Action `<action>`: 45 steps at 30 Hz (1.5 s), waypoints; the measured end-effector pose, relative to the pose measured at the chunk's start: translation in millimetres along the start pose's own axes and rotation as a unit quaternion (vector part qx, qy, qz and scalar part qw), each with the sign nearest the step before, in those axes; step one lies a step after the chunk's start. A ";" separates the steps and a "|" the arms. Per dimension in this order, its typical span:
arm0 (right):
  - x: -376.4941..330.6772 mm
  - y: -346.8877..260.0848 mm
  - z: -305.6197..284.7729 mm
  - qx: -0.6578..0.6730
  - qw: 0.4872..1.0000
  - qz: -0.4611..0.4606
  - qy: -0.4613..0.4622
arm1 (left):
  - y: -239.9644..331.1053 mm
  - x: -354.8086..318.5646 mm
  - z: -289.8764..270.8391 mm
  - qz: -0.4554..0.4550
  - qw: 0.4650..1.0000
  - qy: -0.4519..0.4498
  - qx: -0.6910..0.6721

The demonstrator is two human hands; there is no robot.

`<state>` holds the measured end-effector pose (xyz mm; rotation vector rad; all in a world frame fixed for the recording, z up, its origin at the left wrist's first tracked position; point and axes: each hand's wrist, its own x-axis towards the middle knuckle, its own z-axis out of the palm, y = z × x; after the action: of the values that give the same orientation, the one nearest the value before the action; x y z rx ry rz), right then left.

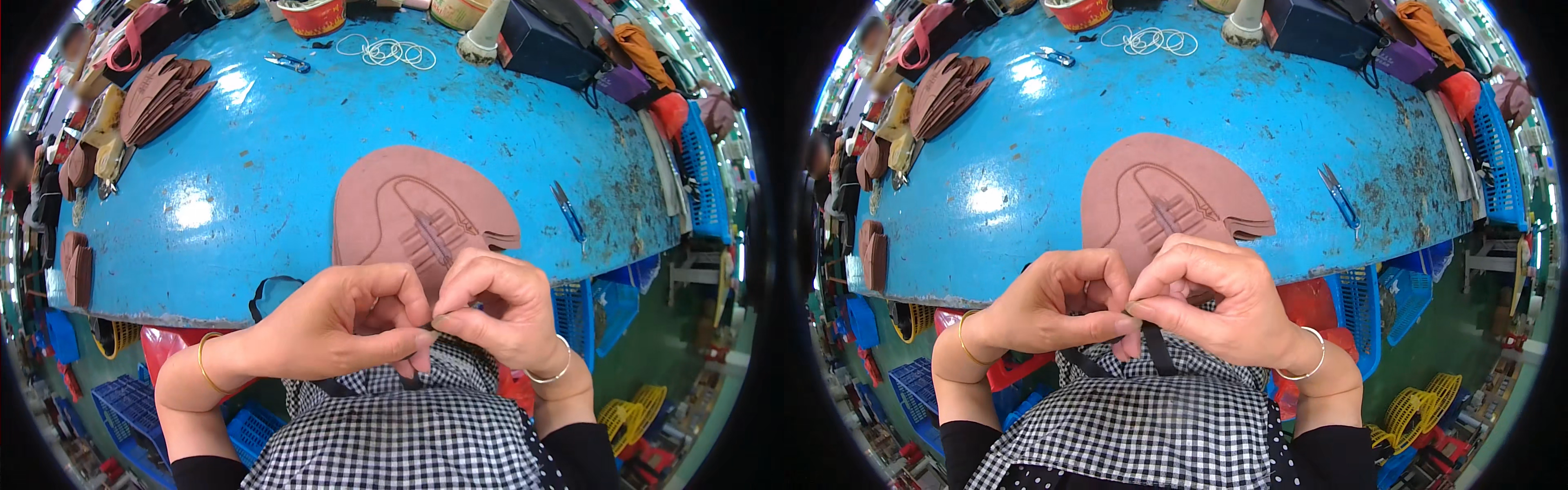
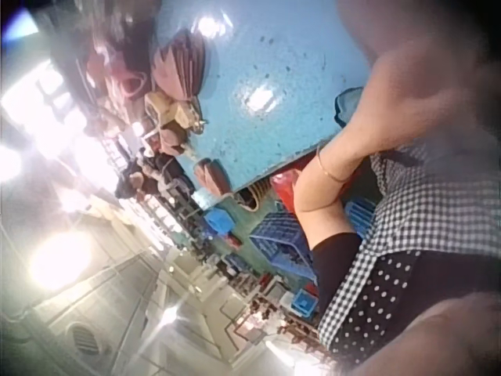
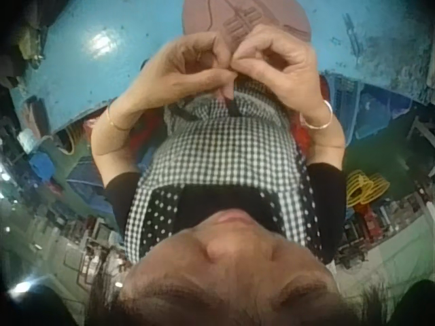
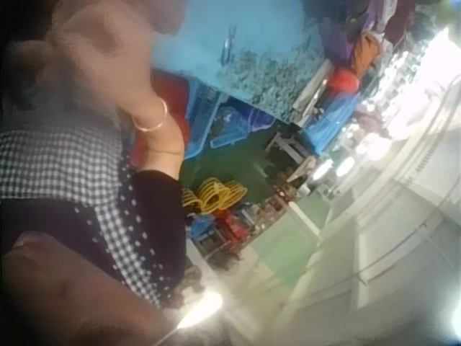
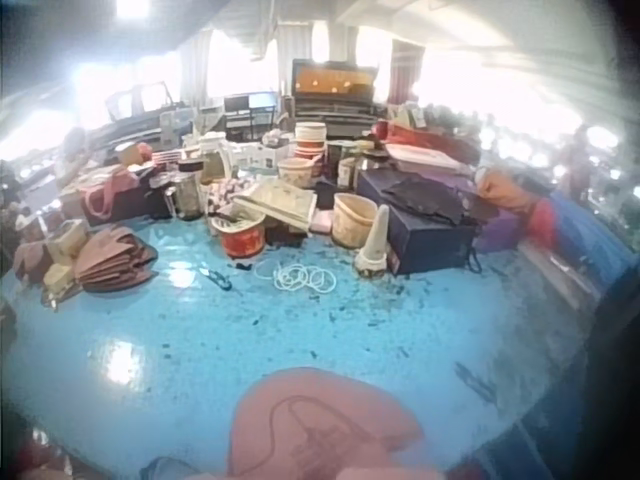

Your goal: The recorder is trimming and assembling components for shoe uppers in a factory.

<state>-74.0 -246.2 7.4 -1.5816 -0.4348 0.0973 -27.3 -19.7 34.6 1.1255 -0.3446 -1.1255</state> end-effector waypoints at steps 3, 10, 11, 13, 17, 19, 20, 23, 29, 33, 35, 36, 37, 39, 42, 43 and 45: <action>4.2 4.3 -4.9 0.020 0.999 -0.046 0.009 | -1.9 -0.5 -4.6 -0.047 0.991 -0.081 -0.100; -17.0 7.8 -16.8 -0.172 0.965 -0.197 -0.026 | -3.7 12.4 -7.7 0.030 0.992 -0.022 0.124; -19.5 9.0 -20.4 -0.181 0.969 -0.164 -0.048 | 0.8 13.1 -8.6 0.044 0.983 0.007 0.175; -25.3 9.3 -39.3 -0.229 0.965 -0.125 -0.005 | 13.2 16.2 -14.8 0.061 0.942 0.076 0.321; -34.5 24.1 -114.9 -0.391 0.872 0.141 0.260 | 32.4 33.1 -33.8 0.046 0.912 0.129 0.387; -46.4 45.2 -146.3 -0.546 0.791 0.168 0.219 | 31.8 46.5 -37.3 0.099 0.860 0.088 0.493; -53.6 55.6 -156.8 -0.569 0.759 0.219 0.226 | 29.5 52.2 -36.6 0.086 0.859 0.073 0.500; -66.5 71.4 -183.5 -0.455 0.830 0.275 0.169 | 24.0 68.5 -34.7 0.045 0.850 0.041 0.523; -51.4 71.2 -190.2 -0.418 0.849 0.288 0.142 | 22.8 83.8 -41.7 -0.017 0.850 0.044 0.525; -33.0 52.6 -174.8 -0.218 0.938 0.229 0.142 | 25.9 84.2 -42.0 -0.055 0.863 0.052 0.499; -21.1 43.6 -160.3 -0.238 0.955 0.153 0.091 | 28.9 83.9 -40.8 -0.086 0.870 0.055 0.483; -13.1 40.9 -151.8 -0.246 0.957 0.137 0.076 | 30.0 83.7 -40.4 -0.099 0.870 0.055 0.480; -3.2 37.3 -144.9 -0.280 0.954 0.106 0.025 | 30.3 83.6 -40.1 -0.113 0.870 0.055 0.477; 16.7 33.0 -128.9 -0.320 0.944 -0.006 -0.085 | 28.8 83.2 -41.0 -0.076 0.865 0.059 0.493; 42.7 34.0 -103.1 -0.345 0.914 -0.098 -0.191 | 20.4 83.2 -45.4 -0.031 0.856 0.063 0.512; 49.4 31.8 -98.3 -0.355 0.900 -0.107 -0.228 | 16.9 83.5 -47.3 -0.012 0.853 0.062 0.517; 59.9 27.7 -92.0 -0.396 0.870 -0.133 -0.263 | 10.5 84.4 -49.3 0.026 0.848 0.069 0.525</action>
<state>17.0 -313.0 -1.2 -2.2813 -1.2371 0.1492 51.4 -64.7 -3.3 2.1260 -0.9367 -0.7603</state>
